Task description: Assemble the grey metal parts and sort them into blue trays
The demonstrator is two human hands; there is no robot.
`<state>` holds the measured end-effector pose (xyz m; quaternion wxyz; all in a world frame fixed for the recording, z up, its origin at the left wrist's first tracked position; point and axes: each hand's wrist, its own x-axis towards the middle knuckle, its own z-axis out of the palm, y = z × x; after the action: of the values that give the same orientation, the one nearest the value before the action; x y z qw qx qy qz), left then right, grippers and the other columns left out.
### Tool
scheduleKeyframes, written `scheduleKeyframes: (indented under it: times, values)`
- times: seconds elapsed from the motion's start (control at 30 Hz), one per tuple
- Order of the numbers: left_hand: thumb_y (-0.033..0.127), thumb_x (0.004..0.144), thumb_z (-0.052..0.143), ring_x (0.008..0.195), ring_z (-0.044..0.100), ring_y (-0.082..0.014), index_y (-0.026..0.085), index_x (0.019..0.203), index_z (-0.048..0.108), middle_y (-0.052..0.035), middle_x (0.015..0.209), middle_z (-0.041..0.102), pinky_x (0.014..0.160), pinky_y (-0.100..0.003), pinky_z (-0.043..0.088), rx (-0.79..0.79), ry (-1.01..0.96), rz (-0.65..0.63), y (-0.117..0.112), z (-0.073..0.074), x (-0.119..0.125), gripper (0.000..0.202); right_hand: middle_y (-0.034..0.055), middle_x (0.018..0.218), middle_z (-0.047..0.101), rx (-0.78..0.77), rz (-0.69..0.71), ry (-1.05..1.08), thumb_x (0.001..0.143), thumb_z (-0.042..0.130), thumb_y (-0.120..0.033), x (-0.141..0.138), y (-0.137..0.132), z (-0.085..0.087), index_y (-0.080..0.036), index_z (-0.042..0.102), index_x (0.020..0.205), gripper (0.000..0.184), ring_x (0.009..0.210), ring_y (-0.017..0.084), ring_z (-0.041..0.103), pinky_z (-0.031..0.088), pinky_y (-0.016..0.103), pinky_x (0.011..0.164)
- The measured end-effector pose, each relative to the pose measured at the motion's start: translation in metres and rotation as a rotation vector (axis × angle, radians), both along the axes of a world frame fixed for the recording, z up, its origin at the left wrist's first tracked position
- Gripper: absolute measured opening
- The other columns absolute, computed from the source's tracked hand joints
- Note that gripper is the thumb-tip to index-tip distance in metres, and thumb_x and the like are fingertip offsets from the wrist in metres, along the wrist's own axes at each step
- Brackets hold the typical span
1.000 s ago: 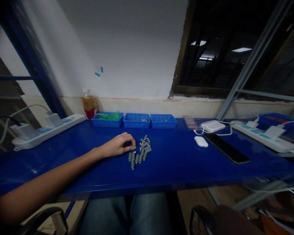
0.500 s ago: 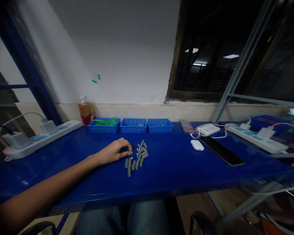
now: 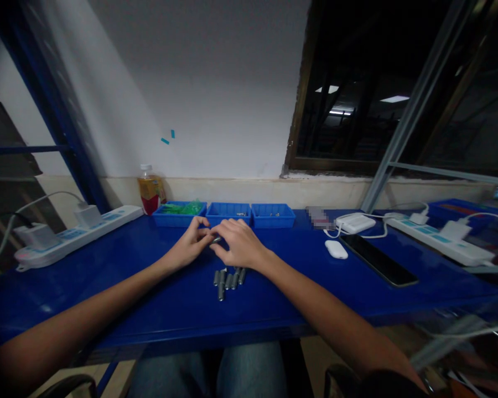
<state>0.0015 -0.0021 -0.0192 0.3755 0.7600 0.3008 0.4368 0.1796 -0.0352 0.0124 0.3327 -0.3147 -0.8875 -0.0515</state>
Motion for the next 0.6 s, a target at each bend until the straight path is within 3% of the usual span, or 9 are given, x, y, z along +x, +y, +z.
scheduleKeyframes:
  times: [0.17,0.33,0.5,0.6]
  values:
    - [0.035,0.082,0.054,0.054,0.049,-0.0083,0.022,0.094,0.025,0.0068,0.063,0.053,0.055,-0.020,0.035,-0.124,-0.074,-0.028,0.009,-0.008,-0.004,0.034,0.0060,0.091,0.054,-0.089,0.107,0.050,0.083,0.052,-0.017,-0.005,0.025,-0.019,-0.016,0.052,0.102,0.019,0.085,0.016,0.052,0.044,0.030,0.077]
    - [0.038,0.083,0.052,0.061,0.055,-0.0107,0.022,0.094,0.028,0.0050,0.067,0.055,0.059,-0.022,0.040,-0.163,-0.084,-0.049,0.010,-0.010,-0.004,0.030,0.0062,0.090,0.054,-0.121,0.148,0.048,0.083,0.053,-0.017,-0.005,0.031,-0.021,-0.015,0.051,0.107,0.023,0.081,0.016,0.052,0.044,0.029,0.074]
    - [0.039,0.087,0.047,0.068,0.057,-0.0128,0.018,0.102,0.039,0.0013,0.072,0.057,0.064,-0.025,0.043,-0.110,-0.038,-0.007,0.007,-0.005,-0.004,0.027,0.0005,0.074,0.055,-0.200,0.087,0.200,0.087,0.048,-0.020,-0.004,0.025,-0.023,-0.015,0.050,0.108,0.022,0.067,0.013,0.052,0.041,0.024,0.063]
    - [0.037,0.083,0.053,0.073,0.056,-0.0134,0.016,0.105,0.046,-0.0015,0.081,0.059,0.067,-0.025,0.043,-0.034,0.024,0.001,0.001,-0.001,-0.001,0.031,-0.0003,0.072,0.057,-0.241,0.048,0.285,0.088,0.046,-0.021,0.000,0.021,-0.026,-0.016,0.053,0.097,0.012,0.064,0.011,0.053,0.040,0.022,0.060]
